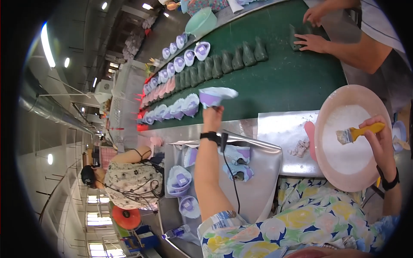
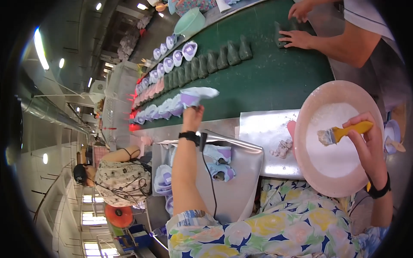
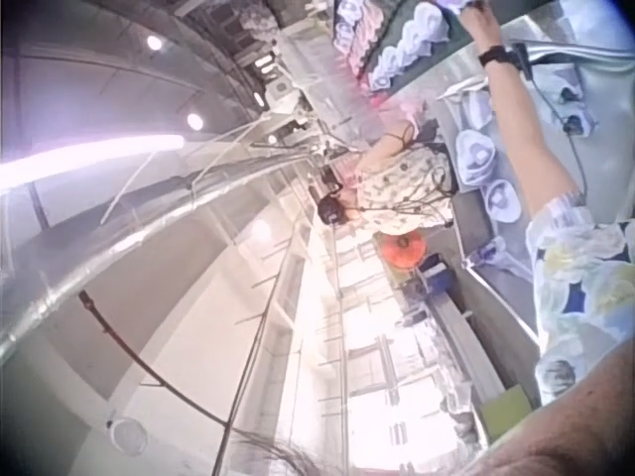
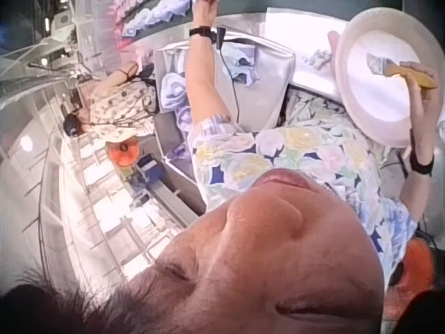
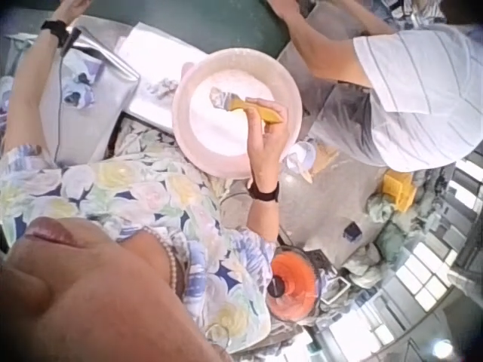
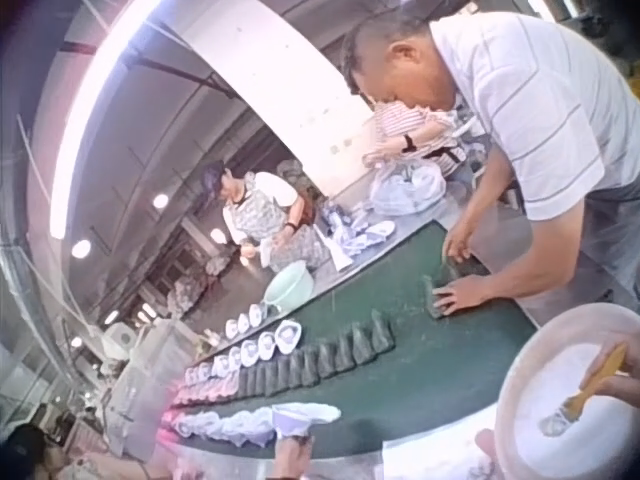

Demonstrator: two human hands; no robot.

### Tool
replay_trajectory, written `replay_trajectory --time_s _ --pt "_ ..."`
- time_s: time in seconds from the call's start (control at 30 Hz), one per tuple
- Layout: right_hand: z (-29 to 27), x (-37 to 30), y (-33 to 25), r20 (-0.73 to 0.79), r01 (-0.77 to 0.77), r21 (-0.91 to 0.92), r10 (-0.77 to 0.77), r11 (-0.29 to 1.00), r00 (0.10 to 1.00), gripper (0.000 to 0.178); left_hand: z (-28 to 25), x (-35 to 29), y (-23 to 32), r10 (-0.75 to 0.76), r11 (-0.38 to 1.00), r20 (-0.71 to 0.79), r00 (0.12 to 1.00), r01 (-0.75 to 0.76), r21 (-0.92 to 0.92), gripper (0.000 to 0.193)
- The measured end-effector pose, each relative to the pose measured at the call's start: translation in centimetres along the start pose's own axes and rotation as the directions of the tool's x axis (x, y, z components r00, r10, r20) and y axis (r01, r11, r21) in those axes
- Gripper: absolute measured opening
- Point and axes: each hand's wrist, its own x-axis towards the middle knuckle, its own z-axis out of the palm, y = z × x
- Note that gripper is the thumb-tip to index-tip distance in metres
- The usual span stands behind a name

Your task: Applying a white liquid adhesive compound using a paintbrush to the interior edges of lilac shoe upper components at a manufacturing line.

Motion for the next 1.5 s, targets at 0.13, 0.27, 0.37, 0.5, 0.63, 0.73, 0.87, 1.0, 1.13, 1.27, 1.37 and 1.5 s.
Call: replay_trajectory --time_s 0.13,0.27,0.37,0.5,0.63,0.73,0.87,1.0,1.13,1.27,1.37,1.5 --pt "1.5 0.3 0.0 0.101 -0.032 0.021 0.03 0.999 0.994 0.015 -11.2 4.7 1.8 0.304 0.845 -0.073 0.95 -0.234 0.482 0.036" --pt "0.3 0.5 2.8 0.066 -0.122 -0.013 0.122 0.992 0.99 0.015 -15.6 3.1 3.6 0.727 0.414 -0.255 0.637 -0.11 0.904 0.052" --pt "-1.1 -0.2 4.9 0.056 -0.097 -0.108 0.104 0.989 0.993 0.017 -21.4 -3.0 6.0 0.83 0.246 -0.196 0.521 -0.026 0.969 0.041" --pt "-1.1 0.1 4.2 0.114 -0.083 -0.174 0.104 0.981 0.988 0.019 -29.8 -11.4 4.8 0.733 0.167 -0.361 0.577 0.362 0.917 0.049" --pt "0.7 -0.2 2.9 0.182 -0.065 -0.106 0.084 0.992 0.98 0.02 -30.1 -13.8 -1.8 0.511 0.026 -0.222 0.831 0.243 0.97 0.066" --pt "0.4 -1.9 1.9 0.167 -0.089 -0.13 0.11 0.988 0.98 0.02 -24.5 -14.8 -2.3 0.339 -0.175 -0.226 0.913 0.297 0.939 0.064" --pt "-0.4 -2.3 1.8 0.139 -0.12 -0.074 0.129 0.99 0.982 0.019 -25.2 -18.6 -1.8 0.295 0.701 -0.148 0.944 -0.109 0.704 0.053" --pt "-0.6 -1.6 2.6 0.142 -0.101 -0.054 0.108 0.993 0.984 0.02 -21.4 -26.5 -6.7 -0.19 0.934 -0.282 0.94 0.262 0.244 0.047" --pt "0.0 0.2 3.7 0.143 -0.17 0.009 0.167 0.985 0.975 0.021 -16.2 -32.6 -6.3 -0.639 0.764 -0.202 0.742 0.583 -0.275 0.044" --pt "-1.4 0.2 5.7 0.083 -0.2 -0.053 0.204 0.978 0.975 0.024 -14.3 -34.5 -2.5 0.015 0.434 -0.342 0.94 0.302 0.849 0.027" --pt "-2.0 0.3 7.0 0.028 -0.172 -0.112 0.176 0.979 0.984 0.025 -17.3 -33.0 -3.4 0.364 -0.052 0.196 0.911 -0.19 0.98 0.026" --pt "-2.5 -0.1 7.3 0.035 -0.154 -0.115 0.159 0.981 0.987 0.025 -22.9 -31.0 -5.7 0.368 0.144 0.023 0.93 -0.082 0.986 0.042"
